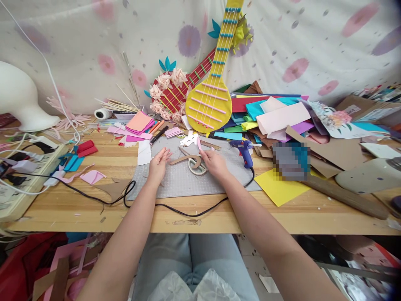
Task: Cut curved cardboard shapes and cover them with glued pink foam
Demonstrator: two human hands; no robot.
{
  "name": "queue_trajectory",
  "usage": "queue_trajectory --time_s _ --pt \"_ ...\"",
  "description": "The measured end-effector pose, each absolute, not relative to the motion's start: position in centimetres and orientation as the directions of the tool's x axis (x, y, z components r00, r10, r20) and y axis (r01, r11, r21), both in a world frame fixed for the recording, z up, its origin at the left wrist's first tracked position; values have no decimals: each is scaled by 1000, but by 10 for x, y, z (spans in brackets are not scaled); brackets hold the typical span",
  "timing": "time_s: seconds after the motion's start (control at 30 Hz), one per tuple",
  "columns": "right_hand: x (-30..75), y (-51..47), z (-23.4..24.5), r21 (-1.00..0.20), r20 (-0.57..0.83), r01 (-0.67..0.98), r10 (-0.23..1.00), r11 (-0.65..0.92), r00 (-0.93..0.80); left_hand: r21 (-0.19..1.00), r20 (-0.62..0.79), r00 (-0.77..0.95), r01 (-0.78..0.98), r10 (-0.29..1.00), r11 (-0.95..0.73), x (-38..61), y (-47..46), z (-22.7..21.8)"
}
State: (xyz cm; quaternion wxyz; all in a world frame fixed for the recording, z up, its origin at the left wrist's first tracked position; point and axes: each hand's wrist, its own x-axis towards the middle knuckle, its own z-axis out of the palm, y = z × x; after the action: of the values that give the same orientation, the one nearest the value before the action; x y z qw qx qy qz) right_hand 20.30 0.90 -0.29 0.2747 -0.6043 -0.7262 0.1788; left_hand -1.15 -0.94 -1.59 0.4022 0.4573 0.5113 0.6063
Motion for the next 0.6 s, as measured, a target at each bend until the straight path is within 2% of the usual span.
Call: queue_trajectory --time_s 0.1,0.17,0.23,0.3,0.4,0.47,0.6 --pt "198 6 -8 -489 248 805 938 336 -241 964 216 -260 210 941 -163 -12 -12 -16" --pt "195 5 -11 -445 250 814 925 372 -287 905 249 -245 403 937 -136 -11 -16 -15" --pt "192 4 -13 -438 243 817 925 375 -294 825 307 -215 546 927 -146 -9 -18 -14" --pt "190 5 -14 -467 241 811 933 353 -267 775 370 -190 603 909 -189 -7 -19 -13" --pt "190 8 -12 -593 204 768 968 241 -146 776 395 -191 593 898 -215 -7 -18 -14" --pt "192 10 -11 -711 188 684 981 164 -39 791 411 -217 568 885 -228 -7 -17 -15" --pt "190 12 -9 -945 116 318 989 82 90 790 463 -278 561 842 -249 -11 -19 -13"
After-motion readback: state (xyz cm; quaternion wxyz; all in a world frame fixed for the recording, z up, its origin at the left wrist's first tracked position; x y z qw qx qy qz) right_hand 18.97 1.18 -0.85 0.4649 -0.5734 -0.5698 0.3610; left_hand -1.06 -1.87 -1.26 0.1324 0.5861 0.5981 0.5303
